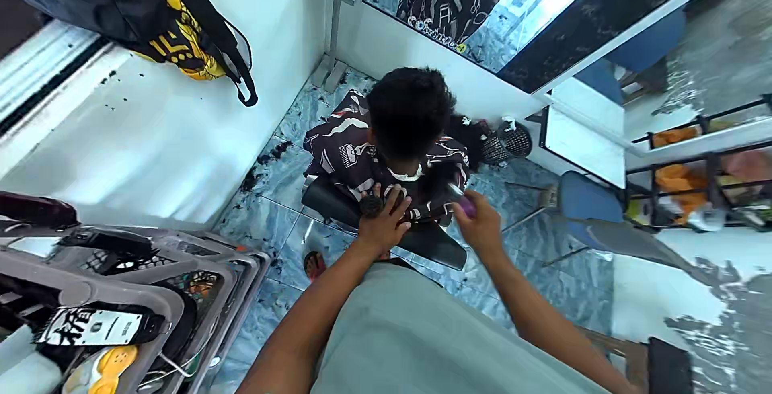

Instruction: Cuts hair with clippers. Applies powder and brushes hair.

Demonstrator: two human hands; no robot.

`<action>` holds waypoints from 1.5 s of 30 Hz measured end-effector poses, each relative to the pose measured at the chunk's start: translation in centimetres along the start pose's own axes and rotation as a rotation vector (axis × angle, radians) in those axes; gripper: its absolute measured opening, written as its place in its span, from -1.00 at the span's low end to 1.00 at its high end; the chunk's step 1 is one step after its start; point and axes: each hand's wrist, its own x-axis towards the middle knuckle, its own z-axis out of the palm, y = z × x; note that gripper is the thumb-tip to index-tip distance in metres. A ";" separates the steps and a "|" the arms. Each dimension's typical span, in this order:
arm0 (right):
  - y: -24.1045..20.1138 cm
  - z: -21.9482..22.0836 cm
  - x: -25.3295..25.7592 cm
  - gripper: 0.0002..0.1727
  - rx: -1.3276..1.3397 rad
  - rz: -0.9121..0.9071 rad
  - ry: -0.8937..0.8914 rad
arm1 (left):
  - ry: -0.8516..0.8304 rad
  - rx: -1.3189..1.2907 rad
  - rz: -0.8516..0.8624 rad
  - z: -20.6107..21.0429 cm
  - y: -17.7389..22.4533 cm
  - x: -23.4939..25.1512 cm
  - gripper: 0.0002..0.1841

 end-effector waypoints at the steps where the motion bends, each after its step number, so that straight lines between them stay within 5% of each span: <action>1: 2.0 -2.4 -0.8 -0.48 0.079 0.211 0.009 | 0.028 0.004 0.066 -0.3 -0.9 -0.2 -0.34; 3: 2.9 -5.3 -2.2 -0.49 0.439 0.507 0.045 | 0.145 -0.002 0.152 -1.4 -3.1 -1.0 -0.40; 6: -1.8 -4.9 -4.1 -0.48 0.796 0.549 -0.077 | 0.188 0.047 0.142 -2.2 -6.3 -1.6 -0.42; 10: -12.6 5.1 -0.9 -0.52 0.784 0.481 -0.347 | 0.111 0.118 0.079 -2.2 -6.4 -1.5 -0.37; 14: -19.7 13.3 2.6 -0.41 0.937 0.518 -0.658 | 0.373 -0.154 0.042 -3.2 -6.4 -3.0 -0.67; 16: -21.1 11.5 0.7 -0.44 1.086 0.594 -0.623 | 0.393 -0.250 0.055 -3.9 -6.3 -3.5 -0.71; 18: -20.4 8.1 -1.8 -0.46 1.154 0.645 -0.458 | 0.251 -0.096 0.053 -3.4 -6.4 -3.1 -0.51; 21: -19.1 7.8 0.5 -0.47 1.118 0.717 -0.201 | 0.143 0.042 0.040 -2.0 -6.9 -1.3 -0.39; 25: -19.7 12.5 4.3 -0.38 1.144 0.715 -0.751 | 0.471 -0.023 0.094 -1.5 -6.8 -1.8 -0.65; 27: -20.9 12.2 3.3 -0.40 1.178 0.703 -0.827 | 0.462 -0.057 0.065 -2.0 -6.5 -2.3 -0.66; 30: -16.1 7.7 2.1 -0.46 1.159 0.573 -0.755 | 0.217 0.036 0.007 -2.1 -6.3 -1.9 -0.44; 35: 1.0 -1.0 2.7 -0.68 1.269 0.826 0.107 | 0.114 0.136 -0.013 -1.7 -6.4 -1.3 -0.38; 37: 4.4 -3.6 2.1 -0.65 1.362 0.897 0.248 | 0.093 0.167 -0.027 -1.8 -6.1 -1.1 -0.38; 42: 5.6 -3.5 -0.2 -0.62 1.388 0.912 0.018 | 0.121 0.210 0.073 -2.6 -7.6 -1.6 -0.44; 43: 5.1 -2.9 -0.6 -0.63 1.373 0.921 -0.093 | 0.171 0.197 0.035 -3.5 -8.3 -2.4 -0.48; 45: 3.2 -2.1 -2.1 -0.56 1.263 0.879 -0.505 | 0.310 0.196 -0.323 -7.2 -8.5 -5.9 -0.52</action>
